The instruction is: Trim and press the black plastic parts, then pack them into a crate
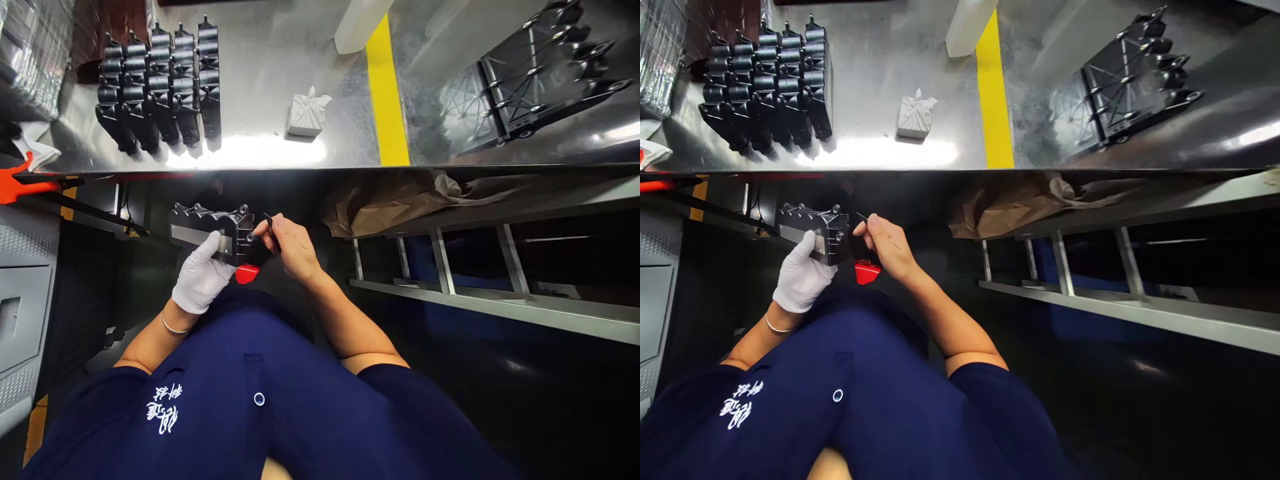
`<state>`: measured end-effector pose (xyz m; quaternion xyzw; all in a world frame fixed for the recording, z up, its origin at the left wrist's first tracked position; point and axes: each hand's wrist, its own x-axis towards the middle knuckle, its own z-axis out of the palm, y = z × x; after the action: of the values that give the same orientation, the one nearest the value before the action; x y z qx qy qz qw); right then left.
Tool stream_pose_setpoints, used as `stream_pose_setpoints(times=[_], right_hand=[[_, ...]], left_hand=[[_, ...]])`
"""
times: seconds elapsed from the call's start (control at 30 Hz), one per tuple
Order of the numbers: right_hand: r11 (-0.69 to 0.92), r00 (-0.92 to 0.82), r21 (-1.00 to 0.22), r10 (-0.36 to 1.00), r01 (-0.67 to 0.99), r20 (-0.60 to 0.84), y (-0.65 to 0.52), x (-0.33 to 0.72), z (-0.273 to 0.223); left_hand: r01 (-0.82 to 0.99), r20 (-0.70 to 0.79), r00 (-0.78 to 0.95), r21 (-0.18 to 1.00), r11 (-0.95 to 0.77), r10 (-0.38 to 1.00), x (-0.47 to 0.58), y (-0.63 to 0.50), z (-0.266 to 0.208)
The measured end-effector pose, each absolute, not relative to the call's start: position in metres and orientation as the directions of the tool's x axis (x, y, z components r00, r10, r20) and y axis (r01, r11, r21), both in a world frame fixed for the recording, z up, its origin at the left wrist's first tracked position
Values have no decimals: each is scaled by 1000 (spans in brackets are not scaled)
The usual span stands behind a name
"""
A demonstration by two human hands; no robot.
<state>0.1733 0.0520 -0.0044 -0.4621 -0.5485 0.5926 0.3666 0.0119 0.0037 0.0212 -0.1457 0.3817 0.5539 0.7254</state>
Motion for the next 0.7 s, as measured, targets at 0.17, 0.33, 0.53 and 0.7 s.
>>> stream_pose_setpoints(times=[0.17, 0.33, 0.53, 0.7], right_hand=[[-4, -327, -997, 945, 78, -30, 48, 170, 1], [1, -269, -997, 963, 72, -18, 42, 163, 2], [26, -28, -997, 999, 74, 24, 28, 146, -8], [-29, 16, -1000, 999, 0, -29, 29, 146, -19]], left_hand=[[-912, -720, 104, 206, 355, 686, 13, 3, 22], [-899, -738, 134, 189, 394, 661, 14, 4, 27], [-877, -710, 262, 109, 469, 654, 13, 4, 20], [-891, -706, 227, 127, 435, 671, 10, 3, 19]])
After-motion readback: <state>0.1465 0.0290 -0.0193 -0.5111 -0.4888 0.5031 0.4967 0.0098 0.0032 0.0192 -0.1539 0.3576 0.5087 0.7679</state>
